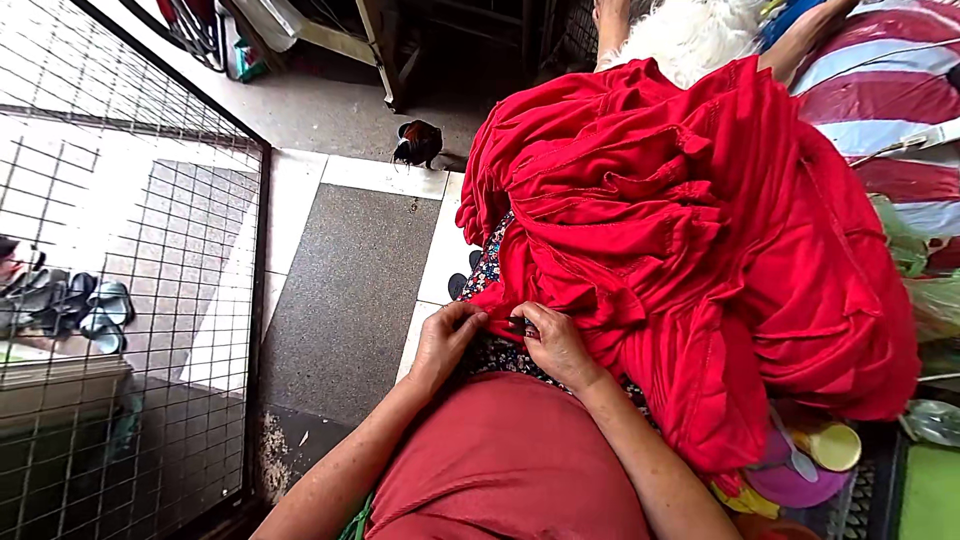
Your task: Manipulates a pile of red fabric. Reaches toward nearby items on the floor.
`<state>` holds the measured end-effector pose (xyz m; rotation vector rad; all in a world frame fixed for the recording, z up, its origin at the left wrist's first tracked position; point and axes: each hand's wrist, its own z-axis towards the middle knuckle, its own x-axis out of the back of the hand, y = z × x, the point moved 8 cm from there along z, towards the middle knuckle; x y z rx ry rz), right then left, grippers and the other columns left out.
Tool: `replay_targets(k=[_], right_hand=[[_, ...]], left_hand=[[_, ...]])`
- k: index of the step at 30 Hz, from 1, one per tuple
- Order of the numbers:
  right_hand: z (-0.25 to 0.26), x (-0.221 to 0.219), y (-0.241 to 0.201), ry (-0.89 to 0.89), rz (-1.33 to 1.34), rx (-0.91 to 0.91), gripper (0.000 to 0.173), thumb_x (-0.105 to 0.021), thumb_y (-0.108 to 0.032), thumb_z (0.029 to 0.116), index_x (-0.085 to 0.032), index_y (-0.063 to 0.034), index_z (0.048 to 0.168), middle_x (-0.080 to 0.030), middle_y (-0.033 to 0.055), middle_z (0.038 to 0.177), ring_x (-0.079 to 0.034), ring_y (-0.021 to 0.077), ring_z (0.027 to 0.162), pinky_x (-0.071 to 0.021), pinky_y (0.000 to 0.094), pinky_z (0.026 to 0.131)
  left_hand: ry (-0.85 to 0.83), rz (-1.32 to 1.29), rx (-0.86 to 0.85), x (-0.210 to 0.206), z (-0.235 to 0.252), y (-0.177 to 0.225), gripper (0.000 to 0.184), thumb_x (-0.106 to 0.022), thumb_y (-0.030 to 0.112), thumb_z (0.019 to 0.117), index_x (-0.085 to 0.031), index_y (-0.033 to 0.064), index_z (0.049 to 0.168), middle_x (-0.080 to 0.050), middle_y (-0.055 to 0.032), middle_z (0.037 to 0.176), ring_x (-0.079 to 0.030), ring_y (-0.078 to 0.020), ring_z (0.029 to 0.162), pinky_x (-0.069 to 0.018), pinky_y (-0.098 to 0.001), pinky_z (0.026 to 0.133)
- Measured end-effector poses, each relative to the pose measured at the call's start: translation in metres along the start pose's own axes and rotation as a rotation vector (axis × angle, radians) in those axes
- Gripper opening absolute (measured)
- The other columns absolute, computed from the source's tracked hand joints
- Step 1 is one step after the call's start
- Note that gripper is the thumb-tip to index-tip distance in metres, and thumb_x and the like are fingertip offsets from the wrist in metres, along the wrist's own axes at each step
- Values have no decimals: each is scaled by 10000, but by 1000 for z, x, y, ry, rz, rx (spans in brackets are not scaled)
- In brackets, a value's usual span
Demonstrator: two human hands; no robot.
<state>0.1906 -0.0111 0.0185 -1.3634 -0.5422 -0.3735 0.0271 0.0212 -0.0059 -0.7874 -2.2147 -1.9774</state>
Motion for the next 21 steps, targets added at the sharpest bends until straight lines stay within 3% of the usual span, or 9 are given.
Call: replay_targets(k=[4, 10, 16, 19, 21], right_hand=[[-2, -4, -5, -218, -46, -82, 300, -601, -69, 924, -672, 43, 1193, -727, 209, 1080, -708, 354, 1015, -531, 535, 895], [-2, -9, -17, -111, -254, 28, 220, -652, -36, 908, -736, 14, 1105, -731, 201, 1003, -722, 373, 923, -553, 537, 812], [-2, -10, -19, -119, -276, 29, 201, -655, -5, 892, -749, 17, 1068, -731, 206, 991, -721, 376, 928, -550, 543, 810], [-3, -10, -19, -125, -284, 40, 196, -654, -18, 899, -740, 26, 1070, -733, 202, 992, -724, 371, 920, -554, 529, 806], [-4, -8, -18, -119, -283, 38, 201, -648, -27, 906, -734, 29, 1078, -735, 200, 988, -726, 366, 913, -555, 523, 808]], left_hand=[[-20, -248, 251, 10, -4, -18, 152, -560, 121, 1028, -659, 35, 952, -655, 49, 765, -608, -9, 650, -526, -188, 646], [-9, -324, 274, 11, -8, -20, 167, -518, 88, 1023, -635, 65, 906, -615, 77, 705, -560, 0, 611, -477, -171, 613], [-42, -55, 292, 3, 1, -10, 218, -600, 219, 1023, -670, 33, 934, -610, 48, 731, -557, 5, 633, -471, -193, 633], [-95, -81, 274, -1, 9, -7, 138, -669, 149, 982, -683, 36, 904, -632, 41, 734, -568, 3, 641, -483, -194, 642], [-115, -230, 282, -2, 9, -8, 126, -624, 95, 992, -657, 55, 877, -610, 59, 699, -541, 3, 606, -456, -175, 604]])
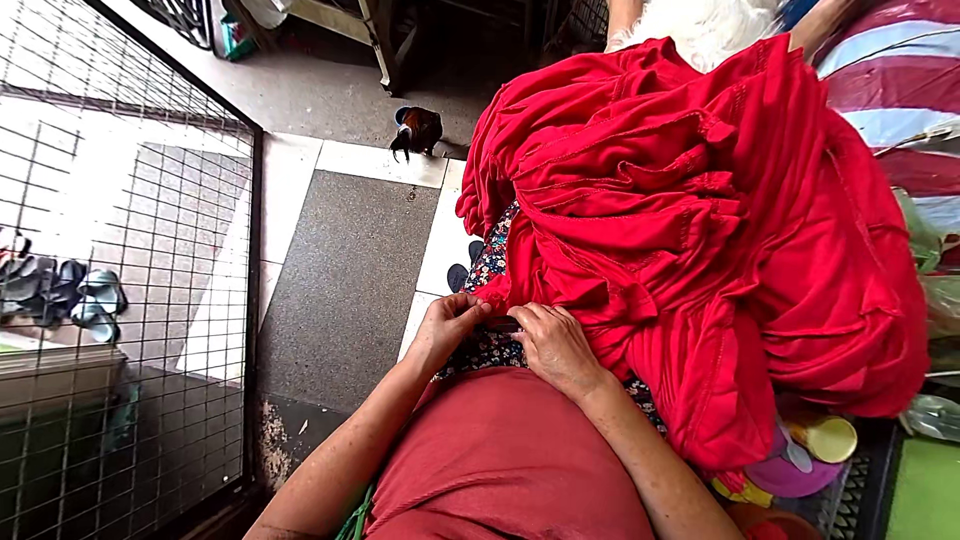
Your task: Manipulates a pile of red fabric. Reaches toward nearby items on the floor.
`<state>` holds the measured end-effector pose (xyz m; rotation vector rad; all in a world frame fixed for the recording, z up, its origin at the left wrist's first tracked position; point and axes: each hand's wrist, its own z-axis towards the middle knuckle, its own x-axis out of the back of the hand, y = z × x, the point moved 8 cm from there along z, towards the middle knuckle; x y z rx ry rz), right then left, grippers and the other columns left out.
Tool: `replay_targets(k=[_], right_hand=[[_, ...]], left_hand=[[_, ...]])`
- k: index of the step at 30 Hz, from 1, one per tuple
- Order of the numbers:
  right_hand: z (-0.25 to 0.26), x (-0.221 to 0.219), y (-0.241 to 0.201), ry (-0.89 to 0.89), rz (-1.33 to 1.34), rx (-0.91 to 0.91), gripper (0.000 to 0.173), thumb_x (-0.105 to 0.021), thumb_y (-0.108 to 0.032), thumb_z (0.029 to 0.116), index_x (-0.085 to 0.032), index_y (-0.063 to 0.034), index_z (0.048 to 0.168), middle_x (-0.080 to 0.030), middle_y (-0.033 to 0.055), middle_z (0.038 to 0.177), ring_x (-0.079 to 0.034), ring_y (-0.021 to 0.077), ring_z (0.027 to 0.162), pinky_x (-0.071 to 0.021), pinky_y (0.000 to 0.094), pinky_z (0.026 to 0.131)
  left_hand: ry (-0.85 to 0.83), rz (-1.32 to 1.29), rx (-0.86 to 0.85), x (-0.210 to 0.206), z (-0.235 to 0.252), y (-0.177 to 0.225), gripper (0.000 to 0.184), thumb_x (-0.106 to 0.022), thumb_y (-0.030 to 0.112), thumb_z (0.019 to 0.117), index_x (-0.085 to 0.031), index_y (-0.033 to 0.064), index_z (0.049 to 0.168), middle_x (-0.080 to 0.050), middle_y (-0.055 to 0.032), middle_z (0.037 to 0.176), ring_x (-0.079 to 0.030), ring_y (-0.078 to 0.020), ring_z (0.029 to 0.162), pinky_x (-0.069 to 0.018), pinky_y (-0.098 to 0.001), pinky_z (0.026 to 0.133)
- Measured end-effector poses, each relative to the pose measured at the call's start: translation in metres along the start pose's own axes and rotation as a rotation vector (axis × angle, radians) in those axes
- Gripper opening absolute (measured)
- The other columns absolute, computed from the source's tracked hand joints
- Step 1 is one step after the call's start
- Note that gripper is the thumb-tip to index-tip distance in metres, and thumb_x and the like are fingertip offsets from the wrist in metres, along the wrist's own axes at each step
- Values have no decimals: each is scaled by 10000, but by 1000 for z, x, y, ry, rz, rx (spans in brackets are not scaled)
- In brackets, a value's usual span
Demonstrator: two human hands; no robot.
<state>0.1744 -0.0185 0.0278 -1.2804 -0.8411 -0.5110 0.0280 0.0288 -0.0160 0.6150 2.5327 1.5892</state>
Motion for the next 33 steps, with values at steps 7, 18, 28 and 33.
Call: replay_targets(k=[7, 18, 28, 33], right_hand=[[3, -5, -5, 53, -87, 30, 174, -644, -35, 913, -737, 9, 1053, -713, 191, 897, -716, 363, 829, -552, 509, 734], [7, -11, -2, 130, -146, 89, 146, -642, -28, 902, -758, -13, 989, -673, 166, 769, -687, 341, 693, -538, 472, 626], [7, -3, 17, 10, 184, -97, 237, -640, -78, 954, -706, 37, 1150, -730, 207, 1012, -724, 359, 926, -560, 535, 818], [3, -1, 5, 187, 118, 81, 196, -657, -68, 912, -733, 35, 1060, -732, 179, 935, -729, 329, 863, -573, 481, 778]], left_hand=[[-46, -235, 21, 5, -9, -17, 189, -544, 93, 1010, -651, 102, 854, -590, 94, 658, -512, 13, 570, -429, -156, 568], [2, -275, 3, 12, -15, -18, 194, -509, 67, 1012, -645, 91, 876, -619, 76, 685, -542, 4, 591, -459, -163, 586], [175, 443, -403, 6, -17, -3, 241, -656, 179, 940, -716, -40, 1020, -719, -123, 906, -686, -134, 828, -558, -298, 803], [110, 482, -340, 4, -11, -3, 204, -611, 119, 985, -701, -64, 995, -698, -163, 901, -677, -208, 860, -540, -373, 835]])
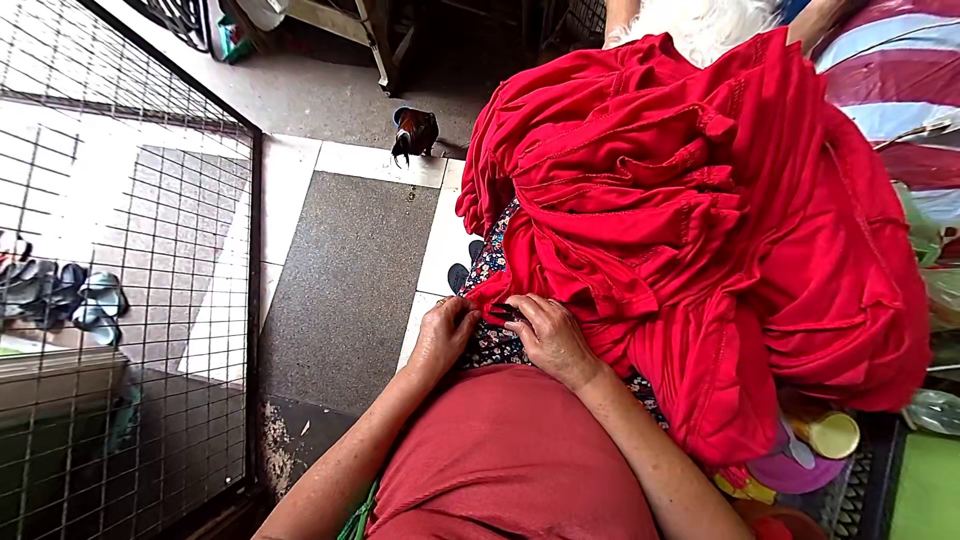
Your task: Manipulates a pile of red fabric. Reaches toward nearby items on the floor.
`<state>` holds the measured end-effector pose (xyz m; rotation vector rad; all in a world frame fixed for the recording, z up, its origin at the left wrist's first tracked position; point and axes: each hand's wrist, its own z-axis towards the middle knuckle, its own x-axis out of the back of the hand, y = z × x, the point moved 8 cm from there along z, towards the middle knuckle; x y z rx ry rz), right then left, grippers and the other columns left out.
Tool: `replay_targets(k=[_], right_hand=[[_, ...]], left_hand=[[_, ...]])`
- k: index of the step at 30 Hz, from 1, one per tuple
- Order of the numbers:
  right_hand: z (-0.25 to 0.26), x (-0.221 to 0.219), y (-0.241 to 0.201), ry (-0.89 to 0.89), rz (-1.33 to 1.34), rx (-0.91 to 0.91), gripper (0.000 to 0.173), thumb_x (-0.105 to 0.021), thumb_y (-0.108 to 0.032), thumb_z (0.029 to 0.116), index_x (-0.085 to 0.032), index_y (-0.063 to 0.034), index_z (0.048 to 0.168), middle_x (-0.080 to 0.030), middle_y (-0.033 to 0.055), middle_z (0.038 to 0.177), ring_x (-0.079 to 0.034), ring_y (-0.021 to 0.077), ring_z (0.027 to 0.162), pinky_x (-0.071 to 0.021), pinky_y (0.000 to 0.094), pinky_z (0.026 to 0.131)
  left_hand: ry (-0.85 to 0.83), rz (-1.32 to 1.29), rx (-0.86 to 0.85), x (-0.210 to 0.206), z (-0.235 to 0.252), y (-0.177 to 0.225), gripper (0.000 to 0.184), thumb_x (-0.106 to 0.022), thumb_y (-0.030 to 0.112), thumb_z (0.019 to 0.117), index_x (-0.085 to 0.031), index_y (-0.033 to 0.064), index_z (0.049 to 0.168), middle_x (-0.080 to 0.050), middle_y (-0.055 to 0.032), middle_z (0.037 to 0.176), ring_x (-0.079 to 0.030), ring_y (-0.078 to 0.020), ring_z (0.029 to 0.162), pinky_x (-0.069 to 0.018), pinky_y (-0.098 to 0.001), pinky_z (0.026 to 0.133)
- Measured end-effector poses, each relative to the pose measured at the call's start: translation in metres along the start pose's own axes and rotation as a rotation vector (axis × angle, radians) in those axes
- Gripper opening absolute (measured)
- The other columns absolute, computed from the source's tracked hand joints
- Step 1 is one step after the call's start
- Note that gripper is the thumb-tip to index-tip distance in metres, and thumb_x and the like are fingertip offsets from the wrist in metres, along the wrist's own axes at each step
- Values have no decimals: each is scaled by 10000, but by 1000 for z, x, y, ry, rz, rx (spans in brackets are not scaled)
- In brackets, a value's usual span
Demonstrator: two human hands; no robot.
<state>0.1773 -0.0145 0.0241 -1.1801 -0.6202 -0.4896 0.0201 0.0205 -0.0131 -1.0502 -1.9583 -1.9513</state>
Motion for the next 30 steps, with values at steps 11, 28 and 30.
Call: replay_targets(k=[11, 28, 30], right_hand=[[7, -15, -16, -136, -229, -23, 182, -670, -39, 902, -745, -5, 1064, -690, 202, 876, -702, 376, 794, -533, 504, 668], [17, -11, 15, -260, 177, -284, 251, -591, -68, 999, -652, 72, 1199, -700, 242, 1044, -698, 363, 983, -547, 515, 889], [14, -6, 20, -232, 283, -319, 262, -626, -51, 964, -641, 87, 1186, -692, 248, 1055, -681, 344, 995, -535, 482, 897]], left_hand=[[-166, -420, 256, 2, -4, -18, 181, -465, 129, 1068, -603, 25, 1017, -621, 58, 791, -589, 16, 695, -504, -167, 687], [-80, -919, 348, 18, -15, -32, 253, -339, 68, 1057, -570, 116, 966, -643, 86, 799, -594, 18, 688, -517, -147, 685], [-109, -1010, 304, 25, -19, -34, 251, -366, 78, 1030, -594, 143, 950, -661, 85, 822, -605, 18, 711, -517, -145, 698]])
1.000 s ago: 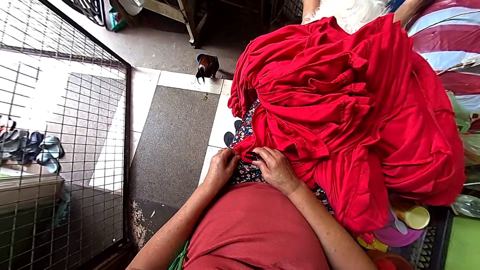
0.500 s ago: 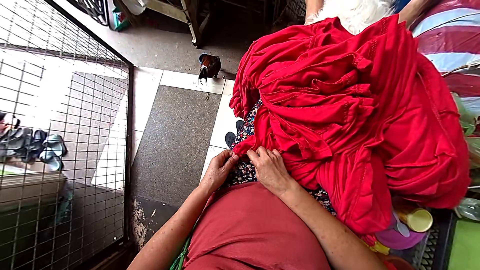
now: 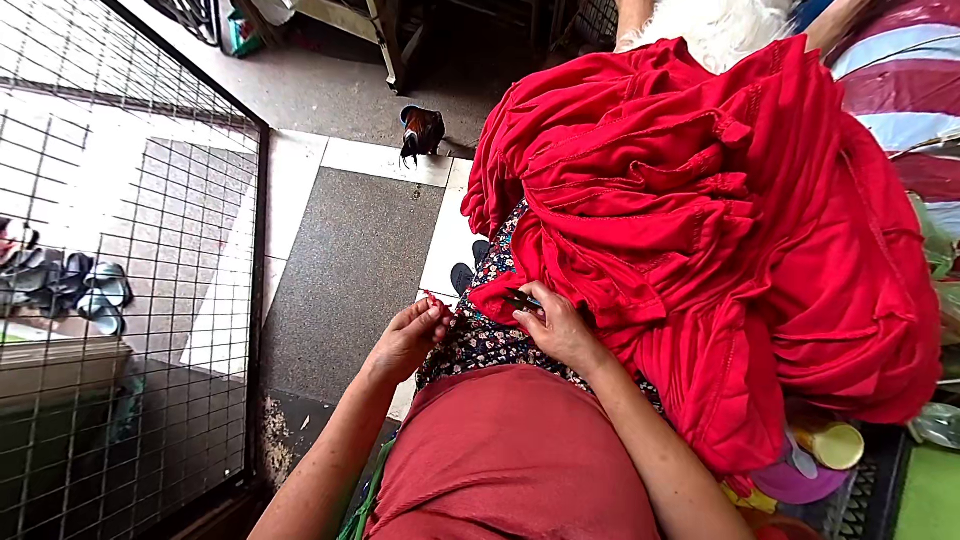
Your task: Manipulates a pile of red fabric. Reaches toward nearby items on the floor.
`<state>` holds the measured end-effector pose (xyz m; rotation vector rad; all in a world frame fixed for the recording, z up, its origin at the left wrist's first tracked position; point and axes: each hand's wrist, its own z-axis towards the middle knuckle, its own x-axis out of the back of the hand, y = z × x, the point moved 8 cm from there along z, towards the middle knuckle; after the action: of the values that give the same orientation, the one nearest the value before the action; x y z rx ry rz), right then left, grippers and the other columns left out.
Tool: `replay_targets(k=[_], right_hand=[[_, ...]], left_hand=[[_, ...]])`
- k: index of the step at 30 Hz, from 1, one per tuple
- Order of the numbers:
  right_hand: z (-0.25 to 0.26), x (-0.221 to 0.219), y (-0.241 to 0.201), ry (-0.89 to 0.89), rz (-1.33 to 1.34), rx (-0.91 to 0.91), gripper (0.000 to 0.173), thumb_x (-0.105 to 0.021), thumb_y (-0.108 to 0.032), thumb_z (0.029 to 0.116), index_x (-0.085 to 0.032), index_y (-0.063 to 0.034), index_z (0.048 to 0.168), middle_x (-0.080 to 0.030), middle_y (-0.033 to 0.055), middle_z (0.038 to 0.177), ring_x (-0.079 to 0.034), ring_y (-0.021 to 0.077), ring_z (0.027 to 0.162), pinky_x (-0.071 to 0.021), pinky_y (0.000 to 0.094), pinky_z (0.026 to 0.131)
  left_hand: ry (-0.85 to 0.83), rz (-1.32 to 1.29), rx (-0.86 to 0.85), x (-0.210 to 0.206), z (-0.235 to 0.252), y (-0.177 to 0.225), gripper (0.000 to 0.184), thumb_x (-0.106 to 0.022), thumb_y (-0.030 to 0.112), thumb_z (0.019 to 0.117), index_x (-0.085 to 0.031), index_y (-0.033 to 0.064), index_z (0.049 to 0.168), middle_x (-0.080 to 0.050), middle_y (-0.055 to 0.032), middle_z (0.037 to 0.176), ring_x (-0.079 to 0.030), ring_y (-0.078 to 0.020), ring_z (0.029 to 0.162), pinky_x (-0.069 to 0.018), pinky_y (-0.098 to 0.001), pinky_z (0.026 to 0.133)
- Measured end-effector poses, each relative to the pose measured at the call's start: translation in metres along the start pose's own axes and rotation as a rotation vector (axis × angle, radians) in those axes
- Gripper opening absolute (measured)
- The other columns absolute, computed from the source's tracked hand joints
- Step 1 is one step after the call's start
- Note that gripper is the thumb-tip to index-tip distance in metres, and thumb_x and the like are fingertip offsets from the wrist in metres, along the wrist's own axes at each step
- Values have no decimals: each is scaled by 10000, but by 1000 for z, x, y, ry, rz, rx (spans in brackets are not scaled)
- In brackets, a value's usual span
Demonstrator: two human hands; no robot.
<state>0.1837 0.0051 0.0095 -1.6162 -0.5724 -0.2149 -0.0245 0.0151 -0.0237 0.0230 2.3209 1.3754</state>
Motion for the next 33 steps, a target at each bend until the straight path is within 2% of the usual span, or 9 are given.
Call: replay_targets(k=[3, 6, 8, 11, 16, 20, 23, 29, 33], right_hand=[[-6, -4, -3, 78, -89, 147, 288, -733, -109, 878, -681, 79, 1089, -709, 223, 1006, -704, 334, 921, -564, 481, 837], [-8, -12, -8, 137, -288, 271, 332, -802, -205, 816, -714, 26, 1037, -692, 190, 931, -697, 333, 777, -562, 493, 679], [-9, -13, -8, 176, -339, 311, 248, -773, -113, 801, -723, 24, 1001, -686, 193, 903, -698, 337, 731, -562, 487, 621], [-7, -9, -6, 150, -228, 259, 167, -702, -6, 829, -728, 55, 982, -694, 204, 921, -704, 329, 812, -582, 472, 722], [-4, -7, -1, 101, -94, 184, 148, -682, -24, 887, -731, 70, 990, -693, 204, 944, -694, 298, 879, -573, 428, 817], [-4, -6, 0, 90, -24, 145, 152, -683, 0, 878, -723, 74, 1004, -704, 207, 974, -693, 290, 924, -563, 418, 852], [-6, -6, -2, 100, -33, 135, 174, -685, 27, 851, -716, 71, 1017, -717, 207, 984, -706, 299, 924, -568, 433, 844], [-5, -8, 0, 89, -73, 89, 199, -687, 22, 850, -714, 63, 1043, -720, 203, 974, -707, 307, 909, -562, 463, 826], [-5, -9, -2, 89, -93, 87, 190, -687, 23, 853, -715, 62, 1037, -722, 201, 962, -711, 316, 899, -564, 476, 816]], left_hand=[[-89, -27, -27, 0, -9, 5, 191, -476, 114, 999, -645, 178, 938, -686, 84, 858, -619, 17, 738, -519, -146, 712], [-91, 1, -44, -4, -12, 8, 164, -513, 108, 979, -644, 188, 922, -697, 84, 868, -628, 11, 749, -524, -159, 717], [-74, 48, -53, -7, -12, 7, 167, -524, 83, 954, -635, 195, 902, -698, 92, 854, -633, 8, 744, -531, -172, 712], [-80, 112, -49, -13, -12, 2, 172, -534, 50, 928, -611, 192, 870, -701, 96, 851, -630, 11, 718, -527, -174, 674], [-4, 231, 36, -24, -14, -4, 166, -564, -48, 911, -555, 118, 915, -702, 74, 740, -656, -15, 636, -555, -189, 624], [66, 447, -90, -32, -10, 1, 141, -535, 7, 964, -619, -10, 1076, -691, 34, 883, -668, -21, 734, -580, -207, 710], [146, 675, -241, -38, -6, 8, 266, -474, 70, 977, -717, -25, 1031, -701, -33, 946, -660, -13, 789, -562, -193, 754], [214, 1025, -397, -50, 8, 5, 187, -656, 139, 940, -743, -27, 939, -722, -143, 867, -693, -198, 840, -553, -343, 819], [164, 1083, -292, -52, 16, 3, 203, -612, 110, 977, -714, -64, 948, -698, -199, 903, -680, -296, 891, -531, -433, 856]])
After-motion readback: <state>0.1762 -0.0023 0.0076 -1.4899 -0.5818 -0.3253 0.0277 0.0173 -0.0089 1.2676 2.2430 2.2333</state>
